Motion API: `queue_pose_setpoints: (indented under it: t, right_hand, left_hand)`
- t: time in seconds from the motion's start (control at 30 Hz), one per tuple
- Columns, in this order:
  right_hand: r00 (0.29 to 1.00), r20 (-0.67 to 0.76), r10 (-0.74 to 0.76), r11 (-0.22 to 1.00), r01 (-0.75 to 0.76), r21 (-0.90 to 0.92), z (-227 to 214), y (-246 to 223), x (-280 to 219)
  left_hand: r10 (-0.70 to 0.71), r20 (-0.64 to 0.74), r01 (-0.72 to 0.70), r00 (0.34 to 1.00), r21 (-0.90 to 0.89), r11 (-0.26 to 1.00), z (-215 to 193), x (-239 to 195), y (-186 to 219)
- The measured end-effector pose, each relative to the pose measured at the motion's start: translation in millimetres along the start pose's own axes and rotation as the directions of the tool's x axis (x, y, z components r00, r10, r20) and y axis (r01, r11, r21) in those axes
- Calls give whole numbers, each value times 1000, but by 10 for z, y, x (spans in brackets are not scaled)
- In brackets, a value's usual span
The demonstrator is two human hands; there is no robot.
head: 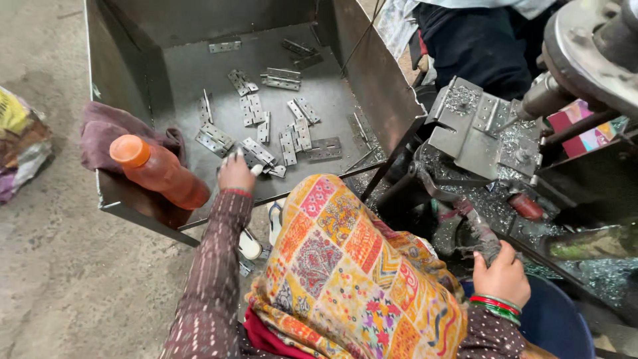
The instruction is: The person places metal hinges one at a time into a drilling machine to create holes, then moves the finished hinges into a metal bin.
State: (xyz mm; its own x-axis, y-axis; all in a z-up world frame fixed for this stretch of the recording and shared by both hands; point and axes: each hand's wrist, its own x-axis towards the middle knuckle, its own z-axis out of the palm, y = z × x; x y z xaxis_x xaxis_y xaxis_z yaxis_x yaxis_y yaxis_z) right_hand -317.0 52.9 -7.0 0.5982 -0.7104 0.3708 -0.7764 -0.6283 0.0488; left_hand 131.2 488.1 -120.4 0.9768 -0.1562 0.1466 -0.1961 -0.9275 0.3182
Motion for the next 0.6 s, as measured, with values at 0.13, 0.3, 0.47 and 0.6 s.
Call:
queue_pose_setpoints:
  t: [0.13, 0.3, 0.47, 0.6]
  right_hand:
    - [1000, -22, -4, 999, 4, -36, -44, -34, -1]
    - [1000, -15, 24, 999, -24, -38, -85, -84, -17]
    - [998, 35, 48, 998, -46, -50, -85, -89, 14]
    - [999, 11, 37, 999, -37, -33, -81, -81, 9]
  left_hand:
    - [-34, 99, 29, 994, 43, 999, 204, 394, 101]
    - [14, 249, -55, 968, 156, 986, 423, 814, -29]
    - [7, 289, -56, 957, 163, 985, 174, 824, 92]
    - [83, 89, -92, 993, 106, 990, -215, 549, 304]
